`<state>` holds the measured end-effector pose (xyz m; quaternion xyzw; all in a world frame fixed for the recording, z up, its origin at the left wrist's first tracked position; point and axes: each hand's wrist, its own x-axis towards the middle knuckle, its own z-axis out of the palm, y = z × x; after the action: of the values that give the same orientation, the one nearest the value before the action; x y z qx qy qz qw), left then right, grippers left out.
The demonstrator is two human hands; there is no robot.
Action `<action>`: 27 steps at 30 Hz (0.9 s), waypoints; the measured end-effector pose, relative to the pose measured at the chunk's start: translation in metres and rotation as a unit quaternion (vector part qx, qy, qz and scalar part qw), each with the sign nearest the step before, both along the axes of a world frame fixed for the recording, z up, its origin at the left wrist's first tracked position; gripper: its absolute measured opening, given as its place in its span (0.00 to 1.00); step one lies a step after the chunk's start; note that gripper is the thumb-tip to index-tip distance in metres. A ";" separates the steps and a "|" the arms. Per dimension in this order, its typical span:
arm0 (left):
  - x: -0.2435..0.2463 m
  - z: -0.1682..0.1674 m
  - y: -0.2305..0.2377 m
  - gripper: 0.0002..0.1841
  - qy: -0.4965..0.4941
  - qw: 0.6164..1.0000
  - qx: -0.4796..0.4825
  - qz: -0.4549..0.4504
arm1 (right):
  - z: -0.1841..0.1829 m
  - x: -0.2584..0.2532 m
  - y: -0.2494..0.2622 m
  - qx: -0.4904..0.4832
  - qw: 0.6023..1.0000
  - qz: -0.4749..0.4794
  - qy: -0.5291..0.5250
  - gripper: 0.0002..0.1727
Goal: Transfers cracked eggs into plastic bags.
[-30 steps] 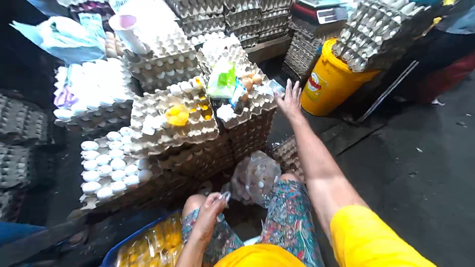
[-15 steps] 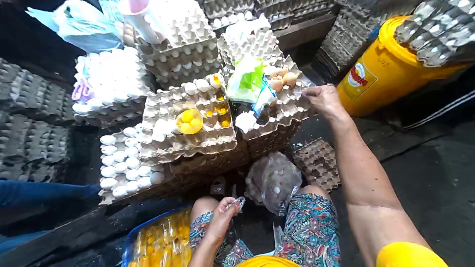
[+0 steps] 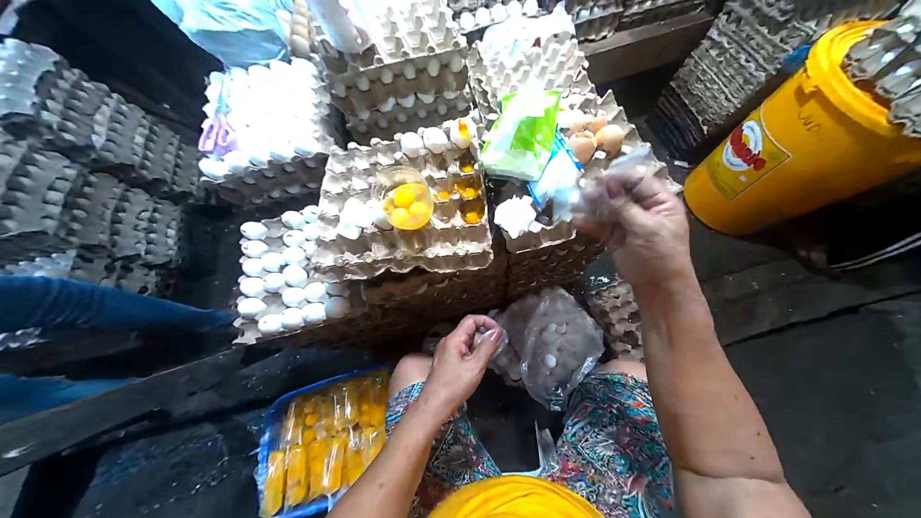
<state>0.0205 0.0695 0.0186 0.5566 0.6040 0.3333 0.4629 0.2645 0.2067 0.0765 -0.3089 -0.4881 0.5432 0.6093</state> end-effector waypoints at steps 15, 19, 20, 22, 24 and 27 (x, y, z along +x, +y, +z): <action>-0.022 0.036 0.009 0.10 0.000 0.986 0.130 0.106 | -0.021 -0.087 -0.063 0.057 0.953 0.130 -0.267 0.09; -0.015 0.061 0.048 0.12 0.017 0.979 0.179 0.094 | 0.015 -0.071 -0.023 0.076 0.940 0.054 -0.327 0.13; -0.011 0.065 0.060 0.12 0.001 0.979 0.178 0.096 | 0.026 -0.066 -0.010 0.069 0.935 0.039 -0.346 0.17; -0.002 0.066 0.082 0.13 -0.046 0.981 0.152 0.115 | 0.044 -0.059 0.024 0.030 0.921 0.001 -0.389 0.22; 0.007 0.062 0.098 0.13 -0.108 0.977 0.110 0.146 | 0.052 -0.057 0.058 0.003 0.876 -0.069 -0.478 0.25; 0.019 0.060 0.109 0.14 -0.153 0.972 0.053 0.170 | 0.051 -0.068 0.090 0.001 0.765 -0.084 -0.639 0.33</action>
<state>0.0398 0.1785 0.0784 0.4119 0.5930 0.5196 0.4568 0.1961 0.2962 0.1274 -0.6236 -0.7372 0.1667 0.1997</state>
